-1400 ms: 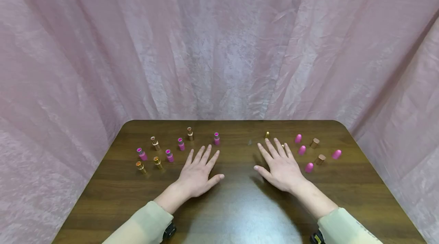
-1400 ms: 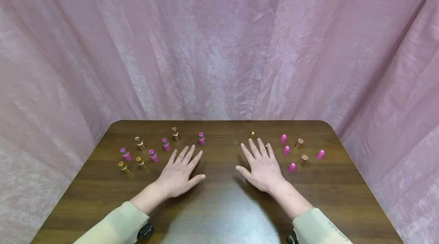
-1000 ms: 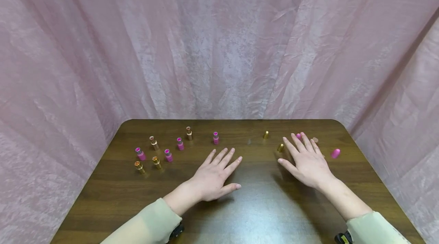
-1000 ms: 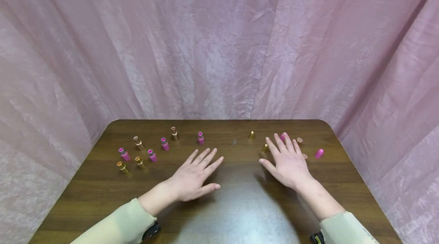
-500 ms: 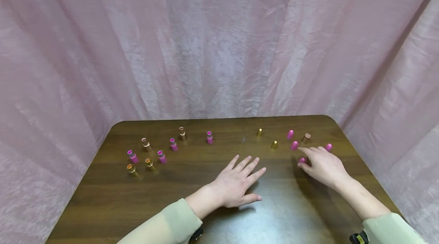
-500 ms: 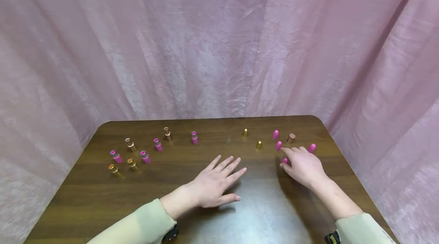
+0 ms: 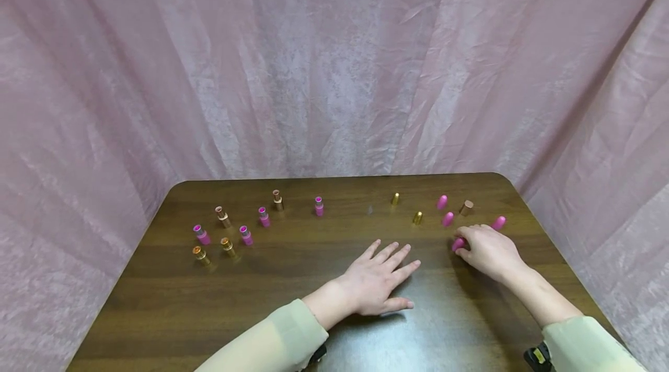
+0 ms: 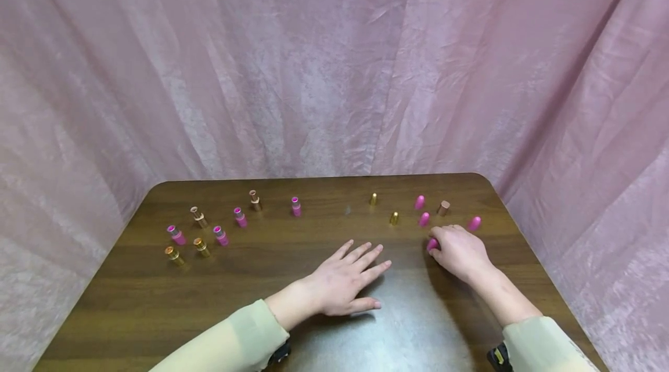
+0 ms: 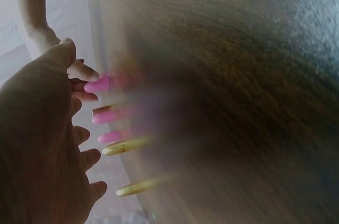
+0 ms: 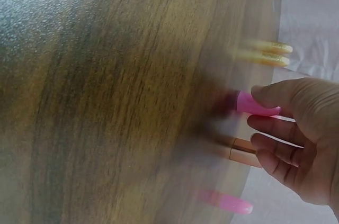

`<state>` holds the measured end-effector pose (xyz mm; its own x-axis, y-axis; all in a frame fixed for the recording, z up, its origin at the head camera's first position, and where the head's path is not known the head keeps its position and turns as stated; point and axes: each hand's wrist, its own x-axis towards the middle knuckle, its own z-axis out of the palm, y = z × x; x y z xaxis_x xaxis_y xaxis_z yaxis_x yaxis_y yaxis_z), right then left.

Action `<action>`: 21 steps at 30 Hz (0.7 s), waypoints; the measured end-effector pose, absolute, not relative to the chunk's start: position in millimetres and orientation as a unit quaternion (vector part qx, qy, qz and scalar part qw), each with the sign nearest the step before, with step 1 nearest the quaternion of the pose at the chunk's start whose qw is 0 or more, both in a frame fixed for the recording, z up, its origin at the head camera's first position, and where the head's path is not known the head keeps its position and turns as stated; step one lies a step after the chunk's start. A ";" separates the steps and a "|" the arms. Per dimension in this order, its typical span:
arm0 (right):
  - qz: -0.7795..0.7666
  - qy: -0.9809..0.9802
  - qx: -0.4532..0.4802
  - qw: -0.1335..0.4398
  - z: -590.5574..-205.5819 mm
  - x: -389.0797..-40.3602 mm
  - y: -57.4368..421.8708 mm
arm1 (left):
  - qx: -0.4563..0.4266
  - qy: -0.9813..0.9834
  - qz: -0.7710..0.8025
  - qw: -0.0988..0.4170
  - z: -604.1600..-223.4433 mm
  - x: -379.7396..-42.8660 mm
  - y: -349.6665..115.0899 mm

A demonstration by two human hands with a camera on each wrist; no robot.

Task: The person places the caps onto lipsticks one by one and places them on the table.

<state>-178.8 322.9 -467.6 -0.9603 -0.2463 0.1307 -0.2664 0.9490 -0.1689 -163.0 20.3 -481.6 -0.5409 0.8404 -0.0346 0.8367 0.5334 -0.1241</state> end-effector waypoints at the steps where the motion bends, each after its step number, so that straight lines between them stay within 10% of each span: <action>1: 0.092 -0.986 0.131 0.054 -467.6 -179.5 323.0 | -0.478 -0.876 0.063 0.015 -481.6 -163.1 20.3; 21: 0.139 -0.973 0.146 0.108 -459.6 -180.3 307.1 | -0.393 -0.918 -0.038 0.023 -482.6 -181.4 -27.7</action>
